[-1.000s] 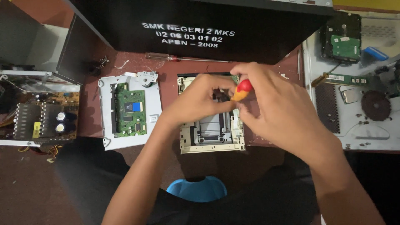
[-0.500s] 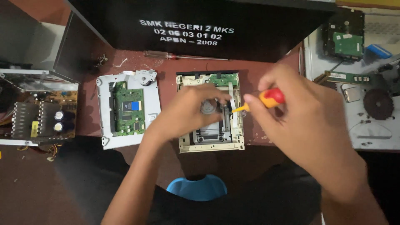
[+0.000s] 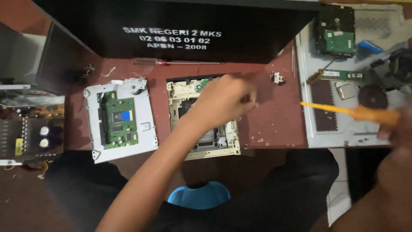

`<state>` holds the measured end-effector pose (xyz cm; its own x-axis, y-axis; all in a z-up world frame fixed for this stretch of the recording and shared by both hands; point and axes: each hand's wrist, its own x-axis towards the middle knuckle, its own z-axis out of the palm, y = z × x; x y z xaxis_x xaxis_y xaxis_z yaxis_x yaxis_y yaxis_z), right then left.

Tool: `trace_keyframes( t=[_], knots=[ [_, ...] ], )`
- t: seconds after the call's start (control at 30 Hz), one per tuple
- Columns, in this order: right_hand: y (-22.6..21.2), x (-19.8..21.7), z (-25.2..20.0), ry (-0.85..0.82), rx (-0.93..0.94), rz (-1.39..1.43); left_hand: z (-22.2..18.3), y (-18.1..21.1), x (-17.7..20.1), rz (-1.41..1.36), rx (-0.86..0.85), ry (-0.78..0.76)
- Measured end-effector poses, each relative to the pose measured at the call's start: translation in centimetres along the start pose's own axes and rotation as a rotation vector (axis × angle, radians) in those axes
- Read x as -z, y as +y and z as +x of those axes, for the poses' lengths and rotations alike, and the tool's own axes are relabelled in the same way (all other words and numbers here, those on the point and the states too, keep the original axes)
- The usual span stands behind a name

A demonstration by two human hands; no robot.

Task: Disassembling an optical drive by removing screws with a screwdriver and separating internal components.

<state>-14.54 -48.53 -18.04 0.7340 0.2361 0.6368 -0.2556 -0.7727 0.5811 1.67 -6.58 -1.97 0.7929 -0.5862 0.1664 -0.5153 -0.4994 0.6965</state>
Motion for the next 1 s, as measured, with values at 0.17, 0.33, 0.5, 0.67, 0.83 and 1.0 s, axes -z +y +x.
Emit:
trace_keyframes(
  t=[0.17, 0.33, 0.5, 0.67, 0.83, 1.0],
  knots=[
    [-6.2, 15.3, 8.6, -0.225, -1.039, 1.452, 7.4, -4.1, -6.3, 0.447, 0.023, -0.112],
    [-6.8, 18.5, 4.4, -0.545, -0.914, 1.267, 9.8, -4.4, -7.0, 0.429, -0.067, -0.096],
    [-5.8, 15.7, 5.1, -0.425, -0.993, 1.383, 5.0, -1.4, -0.9, 0.374, 0.056, -0.179],
    [-8.2, 13.5, 10.0, -0.109, -1.106, 1.536, -6.1, 0.5, 4.0, 0.278, 0.324, 0.189],
    [-11.7, 12.1, 12.3, -0.08, -1.1, 1.627, -9.5, 1.8, -1.2, 0.237, 0.528, 0.208],
    [-13.1, 10.2, 11.6, -0.049, -1.172, 1.655, -8.8, 1.5, -3.9, 0.142, 0.578, 0.205]
  ],
)
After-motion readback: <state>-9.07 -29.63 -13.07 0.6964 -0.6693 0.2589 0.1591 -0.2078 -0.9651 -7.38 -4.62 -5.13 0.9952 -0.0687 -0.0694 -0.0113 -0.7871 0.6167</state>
